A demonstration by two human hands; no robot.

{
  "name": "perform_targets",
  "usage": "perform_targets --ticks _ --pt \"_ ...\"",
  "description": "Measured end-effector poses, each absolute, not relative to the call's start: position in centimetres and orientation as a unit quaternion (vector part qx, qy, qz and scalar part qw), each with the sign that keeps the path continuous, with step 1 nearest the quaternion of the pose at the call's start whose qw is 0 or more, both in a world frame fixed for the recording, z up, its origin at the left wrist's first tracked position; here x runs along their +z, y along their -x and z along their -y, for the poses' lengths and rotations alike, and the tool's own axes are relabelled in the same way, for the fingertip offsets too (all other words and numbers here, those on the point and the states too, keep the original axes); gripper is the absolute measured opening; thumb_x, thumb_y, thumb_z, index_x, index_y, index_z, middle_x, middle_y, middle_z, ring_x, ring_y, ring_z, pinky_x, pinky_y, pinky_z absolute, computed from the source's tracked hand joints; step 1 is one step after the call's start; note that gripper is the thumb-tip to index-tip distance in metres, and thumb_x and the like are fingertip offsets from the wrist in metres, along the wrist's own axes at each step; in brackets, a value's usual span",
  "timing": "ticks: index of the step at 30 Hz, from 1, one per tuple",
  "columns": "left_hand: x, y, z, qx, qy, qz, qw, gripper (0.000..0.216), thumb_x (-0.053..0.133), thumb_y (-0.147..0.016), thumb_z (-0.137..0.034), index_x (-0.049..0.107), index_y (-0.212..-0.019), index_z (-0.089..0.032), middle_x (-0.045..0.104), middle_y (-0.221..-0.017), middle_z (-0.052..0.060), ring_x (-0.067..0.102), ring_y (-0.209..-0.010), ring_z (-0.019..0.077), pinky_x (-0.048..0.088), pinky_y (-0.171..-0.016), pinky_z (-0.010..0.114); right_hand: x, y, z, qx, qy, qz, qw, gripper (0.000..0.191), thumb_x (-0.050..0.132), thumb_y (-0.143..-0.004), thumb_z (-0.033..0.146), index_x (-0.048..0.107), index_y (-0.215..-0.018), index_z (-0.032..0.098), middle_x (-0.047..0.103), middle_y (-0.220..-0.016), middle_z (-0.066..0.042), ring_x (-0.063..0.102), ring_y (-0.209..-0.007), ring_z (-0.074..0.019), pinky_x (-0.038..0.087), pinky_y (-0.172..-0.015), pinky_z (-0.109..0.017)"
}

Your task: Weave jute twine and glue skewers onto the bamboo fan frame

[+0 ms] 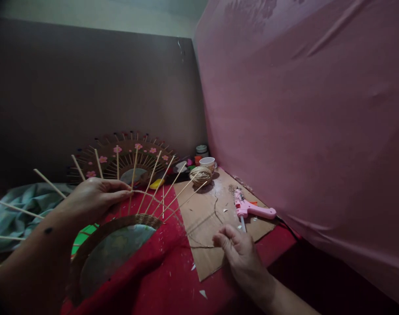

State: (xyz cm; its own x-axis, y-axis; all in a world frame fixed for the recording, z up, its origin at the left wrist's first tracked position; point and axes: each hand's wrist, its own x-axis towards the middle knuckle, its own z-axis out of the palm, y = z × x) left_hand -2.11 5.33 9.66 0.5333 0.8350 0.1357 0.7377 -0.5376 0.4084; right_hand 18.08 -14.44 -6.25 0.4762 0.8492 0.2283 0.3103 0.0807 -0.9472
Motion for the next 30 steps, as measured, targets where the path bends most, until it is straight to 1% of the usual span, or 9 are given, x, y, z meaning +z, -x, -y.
perform_targets --ticks 2,7,11,14,16,20,23,27,30 --pt "9.8 2.1 -5.2 0.155 -0.865 -0.453 0.15 0.027 0.051 -0.071 -0.037 0.068 -0.072 -0.016 0.05 -0.041 -0.003 0.041 -0.038 0.0095 0.029 -0.04 0.021 -6.6 -17.4 14.4 0.189 0.641 0.485 0.564 0.034 0.041 -0.087 0.044 0.047 -0.064 0.019 0.047 -0.062 0.001 0.047 -0.063 -0.0122 0.037 -0.059 -0.025" --pt "9.9 1.9 -4.9 0.161 -0.865 -0.452 0.15 0.026 0.051 -0.071 -0.035 0.068 -0.072 -0.016 0.052 -0.043 -0.002 0.044 -0.04 0.0102 0.031 -0.041 0.021 -7.6 -17.0 14.7 0.218 0.646 0.506 0.529 0.034 0.033 -0.089 0.045 0.04 -0.066 0.021 0.038 -0.059 0.004 0.038 -0.056 -0.0109 0.033 -0.053 -0.023" --pt "9.7 1.5 -4.3 0.166 -0.858 -0.46 0.159 0.023 0.051 -0.07 -0.03 0.067 -0.068 -0.015 0.051 -0.042 -0.002 0.044 -0.039 0.0101 0.031 -0.042 0.021 -8.3 -17.1 15.3 0.221 0.648 0.511 0.519 0.036 0.031 -0.089 0.047 0.041 -0.066 0.021 0.04 -0.061 0.003 0.041 -0.057 -0.0118 0.035 -0.055 -0.023" --pt "9.6 1.1 -3.8 0.164 -0.86 -0.457 0.154 0.022 0.049 -0.071 -0.026 0.067 -0.068 -0.014 0.05 -0.04 -0.002 0.044 -0.039 0.0102 0.032 -0.043 0.022 -8.7 -17.2 15.4 0.222 0.651 0.497 0.53 0.036 0.037 -0.086 0.05 0.045 -0.067 0.021 0.045 -0.065 0.001 0.045 -0.063 -0.0133 0.038 -0.06 -0.023" --pt "9.6 1.0 -3.5 0.165 -0.863 -0.455 0.145 0.022 0.048 -0.071 -0.024 0.068 -0.067 -0.014 0.05 -0.04 -0.002 0.043 -0.039 0.0099 0.032 -0.044 0.022 -8.8 -17.3 15.3 0.236 0.647 0.484 0.541 0.037 0.039 -0.085 0.052 0.045 -0.066 0.021 0.043 -0.064 0.001 0.043 -0.062 -0.0131 0.038 -0.06 -0.023" --pt "9.7 0.8 -3.0 0.163 -0.865 -0.455 0.136 0.023 0.047 -0.071 -0.023 0.069 -0.07 -0.015 0.052 -0.041 -0.001 0.045 -0.04 0.0099 0.034 -0.046 0.022 -8.6 -17.1 15.0 0.307 0.617 0.429 0.583 0.042 0.039 -0.083 0.057 0.037 -0.062 0.021 0.026 -0.058 0.005 0.027 -0.05 -0.0096 0.029 -0.046 -0.022" --pt "9.7 0.8 -2.7 0.159 -0.866 -0.454 0.137 0.022 0.047 -0.071 -0.021 0.068 -0.069 -0.015 0.053 -0.041 -0.001 0.045 -0.039 0.0094 0.034 -0.045 0.021 -8.7 -16.9 14.9 0.335 0.593 0.397 0.616 0.045 0.041 -0.08 0.061 0.033 -0.061 0.021 0.021 -0.057 0.006 0.019 -0.049 -0.0087 0.023 -0.043 -0.022" --pt "9.9 0.8 -2.4 0.166 -0.865 -0.45 0.145 0.022 0.046 -0.069 -0.021 0.067 -0.067 -0.015 0.053 -0.04 -0.001 0.044 -0.038 0.0092 0.033 -0.043 0.021 -9.1 -16.9 14.9 0.336 0.584 0.4 0.621 0.046 0.044 -0.08 0.059 0.032 -0.057 0.021 0.021 -0.054 0.007 0.018 -0.049 -0.0084 0.02 -0.043 -0.023" --pt "10.0 1.0 -2.2 0.178 -0.863 -0.447 0.155 0.022 0.047 -0.068 -0.02 0.068 -0.067 -0.014 0.053 -0.04 -0.001 0.044 -0.038 0.0096 0.033 -0.042 0.022 -9.5 -17.2 14.9 0.33 0.572 0.39 0.642 0.044 0.046 -0.08 0.056 0.035 -0.057 0.02 0.025 -0.052 0.006 0.022 -0.048 -0.0082 0.021 -0.043 -0.023"
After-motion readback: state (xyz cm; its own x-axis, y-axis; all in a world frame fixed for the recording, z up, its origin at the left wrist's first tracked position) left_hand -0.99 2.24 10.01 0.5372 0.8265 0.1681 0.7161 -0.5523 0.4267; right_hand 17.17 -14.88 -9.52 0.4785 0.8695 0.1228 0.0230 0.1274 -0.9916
